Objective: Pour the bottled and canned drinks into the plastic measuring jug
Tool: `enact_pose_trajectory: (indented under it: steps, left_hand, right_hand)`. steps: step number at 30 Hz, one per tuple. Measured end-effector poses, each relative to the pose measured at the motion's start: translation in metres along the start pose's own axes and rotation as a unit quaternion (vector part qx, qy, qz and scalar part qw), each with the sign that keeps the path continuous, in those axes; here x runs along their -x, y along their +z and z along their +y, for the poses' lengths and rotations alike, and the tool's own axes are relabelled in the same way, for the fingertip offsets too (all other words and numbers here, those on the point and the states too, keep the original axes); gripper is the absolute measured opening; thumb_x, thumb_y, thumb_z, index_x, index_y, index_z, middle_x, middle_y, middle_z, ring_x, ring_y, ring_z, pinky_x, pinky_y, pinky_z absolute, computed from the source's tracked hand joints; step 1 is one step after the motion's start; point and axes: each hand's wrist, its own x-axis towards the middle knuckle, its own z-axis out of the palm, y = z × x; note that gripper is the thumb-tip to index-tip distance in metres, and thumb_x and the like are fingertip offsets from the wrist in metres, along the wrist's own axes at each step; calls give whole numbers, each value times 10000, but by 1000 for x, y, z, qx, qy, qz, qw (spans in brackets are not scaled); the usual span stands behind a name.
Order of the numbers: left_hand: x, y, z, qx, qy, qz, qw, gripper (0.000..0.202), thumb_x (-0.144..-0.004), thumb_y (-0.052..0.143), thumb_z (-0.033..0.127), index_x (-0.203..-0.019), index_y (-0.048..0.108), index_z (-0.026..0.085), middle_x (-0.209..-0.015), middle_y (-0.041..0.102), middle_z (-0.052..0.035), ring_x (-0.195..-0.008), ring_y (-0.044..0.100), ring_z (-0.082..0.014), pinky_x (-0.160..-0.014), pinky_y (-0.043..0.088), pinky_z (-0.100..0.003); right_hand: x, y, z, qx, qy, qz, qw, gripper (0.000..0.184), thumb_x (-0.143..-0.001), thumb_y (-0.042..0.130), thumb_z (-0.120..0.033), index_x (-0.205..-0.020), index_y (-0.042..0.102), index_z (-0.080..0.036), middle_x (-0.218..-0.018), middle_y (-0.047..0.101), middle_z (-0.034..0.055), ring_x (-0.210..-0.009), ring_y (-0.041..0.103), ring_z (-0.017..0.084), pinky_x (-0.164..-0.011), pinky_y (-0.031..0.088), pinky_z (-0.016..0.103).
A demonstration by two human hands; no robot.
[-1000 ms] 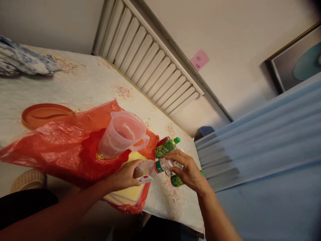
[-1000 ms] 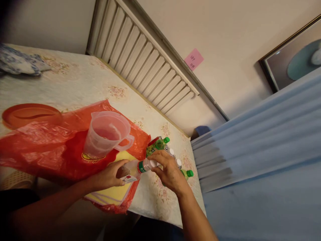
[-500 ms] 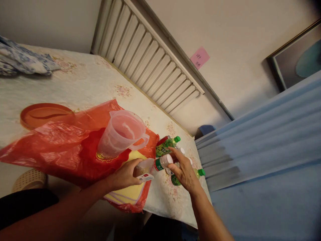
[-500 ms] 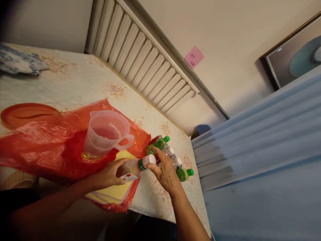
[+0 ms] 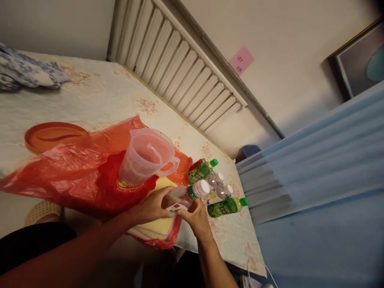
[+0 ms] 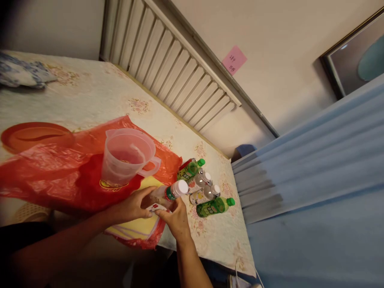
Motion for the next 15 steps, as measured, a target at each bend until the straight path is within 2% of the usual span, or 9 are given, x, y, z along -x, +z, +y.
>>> enact_pose_trajectory:
  steps: [3,6,8,10,13,15]
  left_hand:
    - [-1,-2,1,14,14,-34,999,842,-692,766,303,-1464,435,243,-1435,582,-71,-1283,566,-303,-1059,481,-394]
    - [-3,-2,-5,-9,29,-35,999,876,-716,774,353,-1497,391,251,-1517,500,-100,-1376,484,-321,-1117,432,-433]
    - [-3,-1,-16,-50,49,-14,997,807,-749,753,366,-1473,418,240,-1510,501,-118,-1381,478,-317,-1136,412,-456]
    - [-2,1,-29,-115,79,32,990,645,-815,691,366,-1412,480,240,-1436,564,-119,-1317,537,-304,-1092,455,-464]
    - [1,5,-45,-224,126,114,960,375,-929,536,328,-1278,563,193,-1230,665,-127,-1112,648,-267,-980,528,-435]
    - [2,7,-52,-301,172,128,929,324,-966,479,317,-1240,581,177,-1193,675,-131,-1112,642,-272,-988,518,-437]
  right_hand:
    - [1,-2,-4,32,4,22,999,531,-585,875,-321,-1061,676,-193,-1035,769,78,-967,732,280,-898,585,407]
    - [8,-12,-10,65,2,42,997,487,-604,851,-308,-1040,678,-176,-995,776,80,-940,738,271,-878,591,382]
    - [16,-24,-15,76,-3,66,995,473,-606,842,-305,-1029,678,-170,-994,780,87,-930,742,270,-853,598,368]
    - [25,-40,-19,80,-1,93,992,465,-600,838,-323,-1010,680,-171,-977,784,91,-904,747,274,-815,608,360]
    - [42,-73,-22,90,-4,128,988,479,-586,842,-359,-997,685,-170,-985,787,102,-914,746,290,-814,611,373]
    - [55,-97,-20,110,-4,157,981,467,-586,836,-365,-984,694,-168,-975,787,108,-910,746,301,-814,611,387]
